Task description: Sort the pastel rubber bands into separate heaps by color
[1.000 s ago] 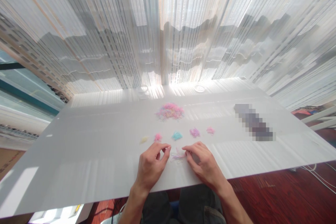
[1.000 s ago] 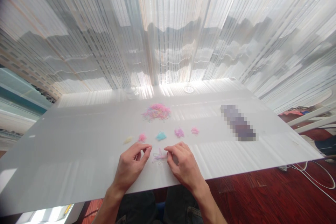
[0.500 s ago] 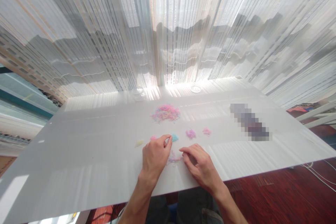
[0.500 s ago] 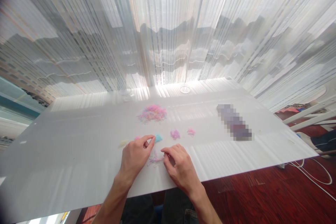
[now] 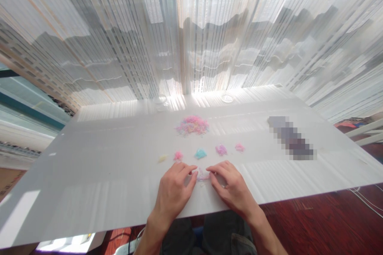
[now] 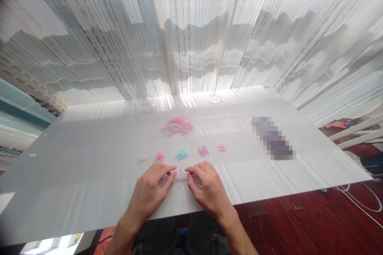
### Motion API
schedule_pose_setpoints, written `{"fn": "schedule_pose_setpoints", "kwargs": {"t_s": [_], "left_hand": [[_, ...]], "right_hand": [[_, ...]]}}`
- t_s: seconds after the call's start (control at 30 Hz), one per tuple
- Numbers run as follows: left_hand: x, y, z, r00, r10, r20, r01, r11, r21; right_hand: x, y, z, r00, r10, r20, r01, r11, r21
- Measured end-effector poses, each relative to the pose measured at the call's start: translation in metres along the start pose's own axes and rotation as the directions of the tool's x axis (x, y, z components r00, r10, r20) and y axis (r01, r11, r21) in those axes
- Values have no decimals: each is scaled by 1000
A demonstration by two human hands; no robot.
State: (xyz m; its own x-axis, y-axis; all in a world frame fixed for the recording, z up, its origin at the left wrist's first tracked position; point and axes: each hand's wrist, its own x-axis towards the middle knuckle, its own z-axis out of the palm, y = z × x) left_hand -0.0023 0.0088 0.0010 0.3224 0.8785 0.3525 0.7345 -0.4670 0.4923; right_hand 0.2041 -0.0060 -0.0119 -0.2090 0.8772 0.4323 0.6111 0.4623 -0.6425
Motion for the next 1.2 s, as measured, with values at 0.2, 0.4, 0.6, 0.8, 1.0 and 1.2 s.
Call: {"fn": "schedule_pose_setpoints", "kwargs": {"t_s": [0.2, 0.4, 0.6, 0.8, 1.0, 1.2], "left_hand": [[1, -1, 13, 999, 39, 9, -39, 998, 52], [1, 1, 22, 997, 66, -30, -63, 994, 91], [0, 1, 20, 998, 60, -19, -59, 998, 33], [0, 1, 20, 999, 40, -4, -40, 999, 1], [-1, -1, 20, 998, 51, -21, -51, 999, -9], [-1, 0, 19, 999, 36, -34, -38, 997, -62]], "right_hand": [[-1, 1, 3, 999, -25, 36, 26, 999, -33], [0, 1, 3, 996, -28, 87, 32, 998, -49], [0, 2, 4, 997, -20, 76, 25, 998, -65], [0, 3, 5, 997, -15, 74, 20, 998, -63], [-1, 5, 7, 998, -7, 57, 10, 999, -50], [-1, 6, 7, 999, -7, 52, 9, 999, -44]]}}
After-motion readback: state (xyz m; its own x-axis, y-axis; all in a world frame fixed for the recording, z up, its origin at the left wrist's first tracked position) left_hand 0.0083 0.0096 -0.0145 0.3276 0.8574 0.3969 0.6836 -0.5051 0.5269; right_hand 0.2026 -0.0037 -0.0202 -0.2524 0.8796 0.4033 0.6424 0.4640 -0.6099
